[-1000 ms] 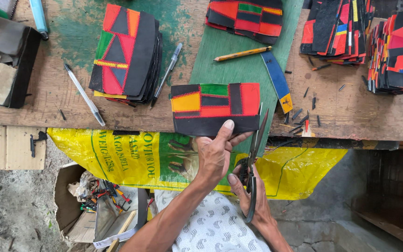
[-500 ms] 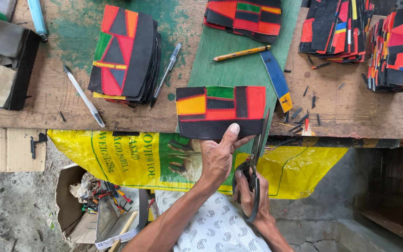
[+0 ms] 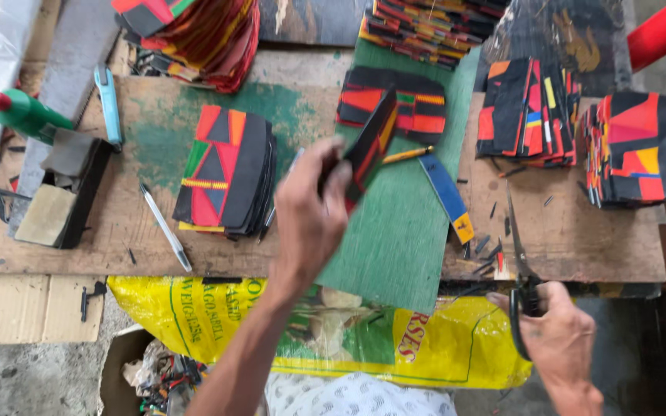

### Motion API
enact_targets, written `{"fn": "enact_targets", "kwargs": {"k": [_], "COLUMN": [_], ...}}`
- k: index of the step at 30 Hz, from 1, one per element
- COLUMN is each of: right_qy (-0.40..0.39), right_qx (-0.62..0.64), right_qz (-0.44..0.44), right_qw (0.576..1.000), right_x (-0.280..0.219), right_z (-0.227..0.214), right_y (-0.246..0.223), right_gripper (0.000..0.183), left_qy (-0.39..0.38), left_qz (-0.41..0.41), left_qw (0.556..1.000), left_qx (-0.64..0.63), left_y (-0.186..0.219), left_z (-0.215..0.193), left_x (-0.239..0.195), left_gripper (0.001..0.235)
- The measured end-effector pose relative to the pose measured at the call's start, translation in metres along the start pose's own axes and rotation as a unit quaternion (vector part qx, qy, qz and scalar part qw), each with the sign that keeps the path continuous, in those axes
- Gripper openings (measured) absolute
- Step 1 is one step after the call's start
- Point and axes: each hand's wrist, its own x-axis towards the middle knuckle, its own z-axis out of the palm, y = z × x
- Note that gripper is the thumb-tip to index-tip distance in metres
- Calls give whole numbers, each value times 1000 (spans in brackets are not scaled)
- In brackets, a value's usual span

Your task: The person uses a pencil and a metal ruler to mark lines on small, colorful patterned pouches. They then use scissors to trim the edges of the pouches. The finished pouches are stacked on the table.

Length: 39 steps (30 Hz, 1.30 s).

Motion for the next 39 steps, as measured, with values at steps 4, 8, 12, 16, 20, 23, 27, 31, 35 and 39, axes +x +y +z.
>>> {"fn": "enact_targets", "kwargs": {"k": [4,8,12,16,20,23,27,31,35,39], "right_qy": [17,-11,-89,-138,-198,-192,-81,-33,-53,-122], "right_qx": [-36,-58,-31,-1,-33,-84,-47,55,123,102], "right_qz": [-26,-60,-42,-65,-31,-65,-142,-233,-310,-354], "right_qw": [999,996,995,988,979,976,985,970,941,922], "right_x": [45,74,91,104,104,110,117,141,199,265], "right_z": [-1,3,4,2,-7,-21,-34,-16,23,60], "right_y": [18,30,35,31,17,-4,-36,-67,-104,-138], "right_gripper": [65,49,45,44,51,47,39,46,82,113], "left_qy": [-97,-208,-212,-199,-200,-214,-261,-348,-468,-504], "left_qz": [75,-39,-45,-51,-65,-63,-34,58,118,92], "left_qw": [990,963,955,950,940,934,961,914,831,802], "left_qx": [-69,-165,-201,-235,-268,-280,-88,199,277,306], "left_y": [-39,-66,-78,-89,-94,-96,-98,-103,-106,-110], "left_z": [35,79,105,100,85,84,88,80,80,88], "left_x": [114,180,197,212,225,225,205,185,166,162], "left_gripper": [17,14,13,14,13,13,31,96,144,141]}}
